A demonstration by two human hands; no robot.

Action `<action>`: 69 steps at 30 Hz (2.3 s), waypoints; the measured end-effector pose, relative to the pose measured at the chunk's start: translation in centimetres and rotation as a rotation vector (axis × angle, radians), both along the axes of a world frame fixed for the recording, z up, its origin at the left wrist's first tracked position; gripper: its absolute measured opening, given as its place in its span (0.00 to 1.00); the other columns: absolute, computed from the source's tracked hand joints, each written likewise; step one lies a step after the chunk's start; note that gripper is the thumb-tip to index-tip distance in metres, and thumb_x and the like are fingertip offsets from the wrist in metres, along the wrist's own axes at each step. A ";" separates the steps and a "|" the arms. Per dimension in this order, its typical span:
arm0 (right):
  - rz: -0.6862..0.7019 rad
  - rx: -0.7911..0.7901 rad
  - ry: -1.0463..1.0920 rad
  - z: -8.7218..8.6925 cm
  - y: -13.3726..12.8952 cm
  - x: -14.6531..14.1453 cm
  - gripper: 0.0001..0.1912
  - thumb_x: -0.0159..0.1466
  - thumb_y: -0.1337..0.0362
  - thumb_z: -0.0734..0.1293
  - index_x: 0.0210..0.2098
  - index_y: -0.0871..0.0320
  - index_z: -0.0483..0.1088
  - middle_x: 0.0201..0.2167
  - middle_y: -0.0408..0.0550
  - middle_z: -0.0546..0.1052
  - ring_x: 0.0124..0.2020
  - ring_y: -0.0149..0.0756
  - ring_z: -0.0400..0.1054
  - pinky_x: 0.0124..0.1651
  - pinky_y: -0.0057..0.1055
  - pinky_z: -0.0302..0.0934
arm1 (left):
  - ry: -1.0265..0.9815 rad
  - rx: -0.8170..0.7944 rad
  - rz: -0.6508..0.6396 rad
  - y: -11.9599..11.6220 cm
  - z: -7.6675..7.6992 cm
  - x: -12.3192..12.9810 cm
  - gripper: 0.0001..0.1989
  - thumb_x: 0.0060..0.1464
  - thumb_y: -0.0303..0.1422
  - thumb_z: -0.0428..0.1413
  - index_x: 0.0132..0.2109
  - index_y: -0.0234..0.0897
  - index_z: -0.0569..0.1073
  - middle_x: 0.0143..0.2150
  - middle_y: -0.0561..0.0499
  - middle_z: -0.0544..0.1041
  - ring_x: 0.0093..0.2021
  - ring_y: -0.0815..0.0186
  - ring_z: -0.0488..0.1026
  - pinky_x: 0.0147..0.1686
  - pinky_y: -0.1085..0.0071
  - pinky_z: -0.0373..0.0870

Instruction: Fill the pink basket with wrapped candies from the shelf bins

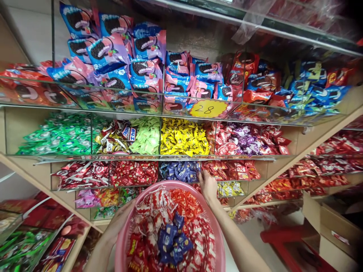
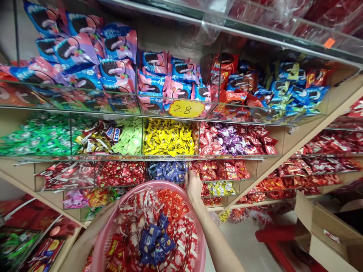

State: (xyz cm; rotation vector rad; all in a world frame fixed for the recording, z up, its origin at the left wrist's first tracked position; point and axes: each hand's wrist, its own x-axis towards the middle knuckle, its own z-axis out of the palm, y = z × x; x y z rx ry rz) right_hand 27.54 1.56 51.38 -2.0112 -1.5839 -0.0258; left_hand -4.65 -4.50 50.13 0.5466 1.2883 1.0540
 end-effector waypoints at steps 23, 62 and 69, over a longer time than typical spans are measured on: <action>0.839 -0.543 0.283 0.7 -9.1 -3.9 0.11 0.58 0.56 0.65 0.29 0.57 0.72 0.20 0.38 0.67 0.21 0.25 0.57 0.24 0.21 0.46 | -0.035 -0.049 -0.014 -0.3 1.9 0.4 0.20 0.42 0.33 0.64 0.45 0.33 0.74 0.40 0.43 0.78 0.40 0.58 0.76 0.42 0.68 0.73; 0.029 -0.309 0.314 -2.1 3.1 -3.8 0.14 0.52 0.56 0.67 0.16 0.58 0.68 0.20 0.46 0.72 0.25 0.33 0.67 0.25 0.25 0.49 | 0.000 -0.031 0.031 -0.4 1.8 0.9 0.20 0.43 0.34 0.63 0.45 0.34 0.74 0.38 0.43 0.79 0.39 0.59 0.76 0.42 0.68 0.72; 0.150 -0.213 0.703 -3.4 3.4 -2.8 0.18 0.50 0.53 0.66 0.13 0.58 0.60 0.13 0.38 0.62 0.18 0.27 0.57 0.23 0.24 0.49 | 0.027 -0.060 0.040 -0.1 1.7 0.3 0.19 0.41 0.31 0.64 0.43 0.34 0.75 0.39 0.44 0.79 0.43 0.59 0.75 0.45 0.70 0.71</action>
